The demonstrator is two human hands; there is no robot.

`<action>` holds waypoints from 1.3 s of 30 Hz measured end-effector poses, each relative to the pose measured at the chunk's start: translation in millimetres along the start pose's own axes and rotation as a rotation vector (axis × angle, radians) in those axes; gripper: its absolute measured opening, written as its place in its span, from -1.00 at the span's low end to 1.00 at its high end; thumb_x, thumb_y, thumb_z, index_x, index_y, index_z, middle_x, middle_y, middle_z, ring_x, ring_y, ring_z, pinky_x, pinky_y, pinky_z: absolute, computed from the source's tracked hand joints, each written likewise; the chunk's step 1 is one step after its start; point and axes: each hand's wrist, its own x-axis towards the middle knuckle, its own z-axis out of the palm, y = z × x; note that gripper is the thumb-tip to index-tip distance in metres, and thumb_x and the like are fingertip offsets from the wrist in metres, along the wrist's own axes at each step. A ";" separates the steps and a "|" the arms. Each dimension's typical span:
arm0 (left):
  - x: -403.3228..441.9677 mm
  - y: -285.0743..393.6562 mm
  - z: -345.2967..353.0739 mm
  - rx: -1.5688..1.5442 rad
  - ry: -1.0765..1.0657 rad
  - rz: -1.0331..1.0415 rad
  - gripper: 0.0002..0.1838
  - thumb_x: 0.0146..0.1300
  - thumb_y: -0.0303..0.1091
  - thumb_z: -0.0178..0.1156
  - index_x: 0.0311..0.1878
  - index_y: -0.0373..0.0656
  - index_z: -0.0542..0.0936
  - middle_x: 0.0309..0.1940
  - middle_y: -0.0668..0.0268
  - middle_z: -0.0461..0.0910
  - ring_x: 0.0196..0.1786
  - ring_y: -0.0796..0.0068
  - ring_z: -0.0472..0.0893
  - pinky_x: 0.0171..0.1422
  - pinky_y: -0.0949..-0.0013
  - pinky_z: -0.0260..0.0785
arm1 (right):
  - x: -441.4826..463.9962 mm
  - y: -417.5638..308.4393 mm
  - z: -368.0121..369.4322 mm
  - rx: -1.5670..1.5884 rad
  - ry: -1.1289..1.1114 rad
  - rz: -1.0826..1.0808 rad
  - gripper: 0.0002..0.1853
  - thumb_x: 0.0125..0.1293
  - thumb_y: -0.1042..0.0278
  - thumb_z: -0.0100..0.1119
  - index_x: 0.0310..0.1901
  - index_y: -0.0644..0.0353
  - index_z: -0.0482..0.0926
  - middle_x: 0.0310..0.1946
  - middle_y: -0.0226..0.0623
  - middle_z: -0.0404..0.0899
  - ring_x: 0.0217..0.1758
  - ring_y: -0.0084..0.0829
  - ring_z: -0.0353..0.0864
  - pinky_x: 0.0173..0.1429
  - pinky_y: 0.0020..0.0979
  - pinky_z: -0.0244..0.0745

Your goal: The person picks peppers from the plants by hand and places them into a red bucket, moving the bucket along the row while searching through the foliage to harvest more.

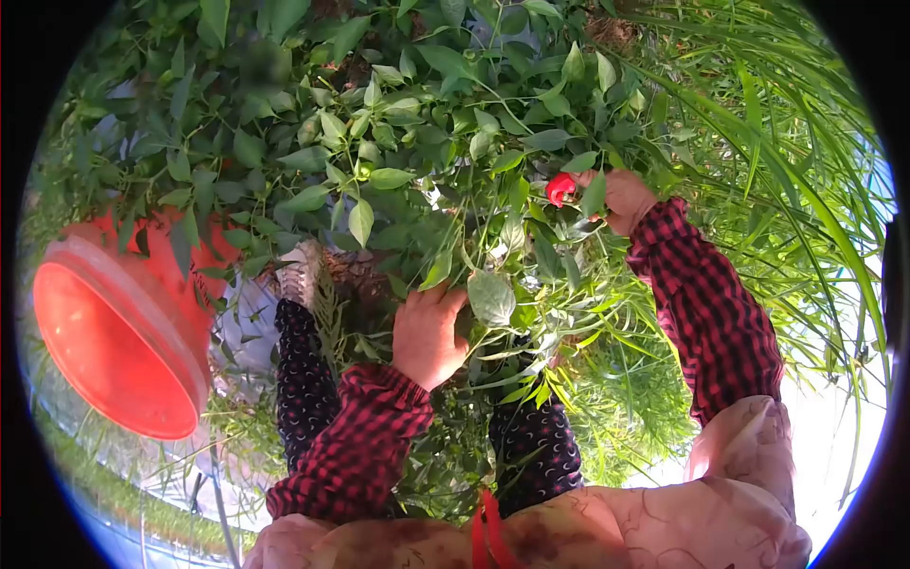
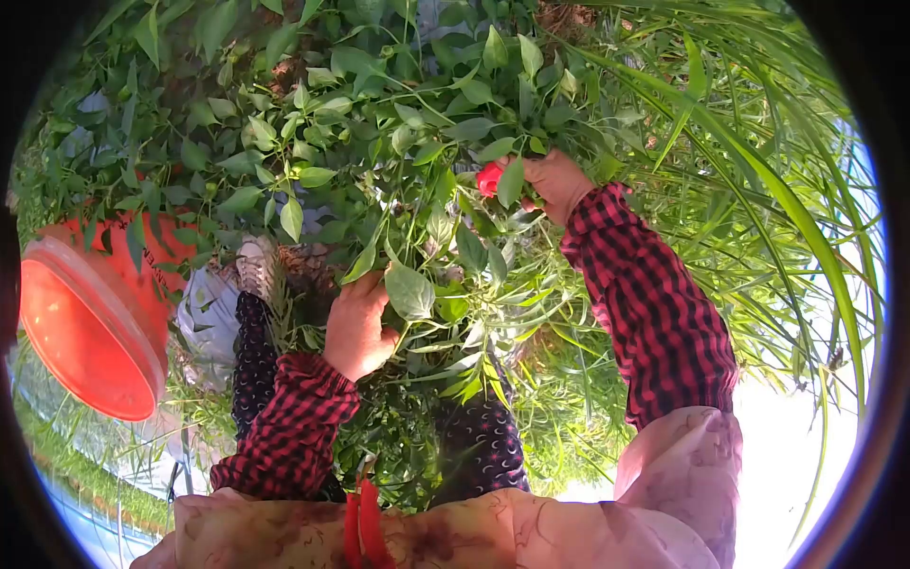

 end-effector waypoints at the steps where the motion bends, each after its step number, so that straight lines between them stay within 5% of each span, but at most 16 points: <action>1: 0.3 -0.1 -0.6 -0.001 0.002 0.000 -0.47 -0.30 -0.51 0.23 -0.09 -0.11 0.49 -0.09 0.24 0.47 -0.04 0.11 0.41 -0.02 0.15 0.30 | -8.3 0.8 3.6 -0.002 0.000 -0.001 -0.64 0.04 0.18 0.36 -0.16 0.16 0.54 -0.31 -0.42 0.58 -0.36 -0.57 0.51 -0.54 -0.53 0.25; 8: 2.2 1.4 -3.9 -0.063 -0.037 0.000 -0.52 -0.29 -0.54 0.22 -0.13 -0.10 0.50 -0.03 0.22 0.45 -0.04 0.10 0.42 -0.02 0.14 0.32 | -16.8 11.0 3.2 0.362 -0.216 -0.052 -0.74 0.11 0.29 0.22 -0.15 0.09 0.53 -0.27 -0.42 0.59 -0.29 -0.50 0.53 -0.46 -0.45 0.32; 11: 3.2 0.7 -5.7 -0.079 -0.027 0.012 -0.53 -0.29 -0.54 0.21 -0.15 -0.10 0.50 -0.06 0.23 0.45 -0.05 0.09 0.42 -0.04 0.13 0.33 | -16.9 3.6 14.0 0.695 0.024 0.050 -0.72 0.09 0.39 0.19 -0.13 0.19 0.51 -0.26 -0.35 0.58 -0.28 -0.43 0.53 -0.36 -0.37 0.37; 15: 1.6 1.5 -5.4 -0.085 -0.040 0.007 -0.51 -0.29 -0.55 0.21 -0.12 -0.08 0.49 -0.08 0.23 0.45 -0.06 0.07 0.42 -0.04 0.13 0.33 | -14.2 9.1 3.9 0.561 -0.249 0.087 -0.79 0.12 0.39 0.21 -0.19 0.18 0.51 -0.37 -0.22 0.57 -0.36 -0.38 0.54 -0.41 -0.32 0.40; 20: -0.5 9.5 -8.1 -0.082 -0.015 0.063 -0.44 -0.30 -0.55 0.23 -0.06 -0.07 0.46 -0.05 0.22 0.43 -0.05 0.09 0.42 -0.02 0.13 0.32 | -31.7 9.9 17.0 0.189 -0.041 -0.054 -0.87 -0.02 0.53 0.31 -0.46 0.41 0.57 -0.58 -0.25 0.53 -0.57 -0.44 0.49 -0.53 -0.39 0.37; 29: -1.7 3.3 -5.1 -0.100 -0.102 0.197 -0.39 -0.32 -0.55 0.25 -0.01 -0.09 0.47 -0.02 0.22 0.44 -0.05 0.12 0.43 0.01 0.15 0.33 | -39.2 17.3 27.2 0.042 0.114 0.083 -0.87 0.04 0.42 0.25 -0.40 0.27 0.55 -0.58 -0.35 0.49 -0.55 -0.51 0.47 -0.58 -0.50 0.29; 31: -1.8 0.4 -5.6 -0.103 -0.121 0.148 -0.39 -0.32 -0.56 0.25 -0.02 -0.11 0.48 -0.03 0.25 0.45 -0.06 0.14 0.44 0.00 0.16 0.33 | -47.1 7.4 26.3 -0.329 0.130 0.206 -0.85 0.08 0.36 0.24 -0.38 0.25 0.54 -0.59 -0.37 0.49 -0.55 -0.54 0.47 -0.61 -0.52 0.26; 33: -3.3 -3.2 -3.9 -0.083 -0.181 0.139 -0.38 -0.32 -0.56 0.25 -0.01 -0.11 0.47 -0.03 0.25 0.45 -0.06 0.15 0.44 -0.01 0.17 0.34 | -54.7 1.4 24.6 -0.315 0.113 0.299 -0.85 0.13 0.36 0.20 -0.34 0.25 0.53 -0.59 -0.37 0.49 -0.56 -0.56 0.46 -0.64 -0.54 0.23; 35: -2.6 -2.1 -4.9 -0.062 -0.238 0.135 -0.37 -0.33 -0.56 0.25 0.00 -0.12 0.47 -0.03 0.26 0.45 -0.07 0.15 0.44 -0.02 0.17 0.34 | -59.5 3.3 9.8 -0.091 -0.134 0.050 -0.85 0.18 0.36 0.16 -0.32 0.28 0.52 -0.60 -0.38 0.48 -0.59 -0.57 0.44 -0.65 -0.55 0.22; 39: -2.9 0.5 -11.4 -0.102 -0.190 0.173 -0.35 -0.33 -0.57 0.25 0.02 -0.12 0.46 -0.01 0.24 0.43 -0.08 0.14 0.44 -0.04 0.17 0.35 | -79.3 14.8 -1.2 0.142 -0.348 0.101 -0.80 0.15 0.33 0.22 -0.28 0.26 0.48 -0.62 -0.37 0.44 -0.62 -0.56 0.39 -0.63 -0.54 0.23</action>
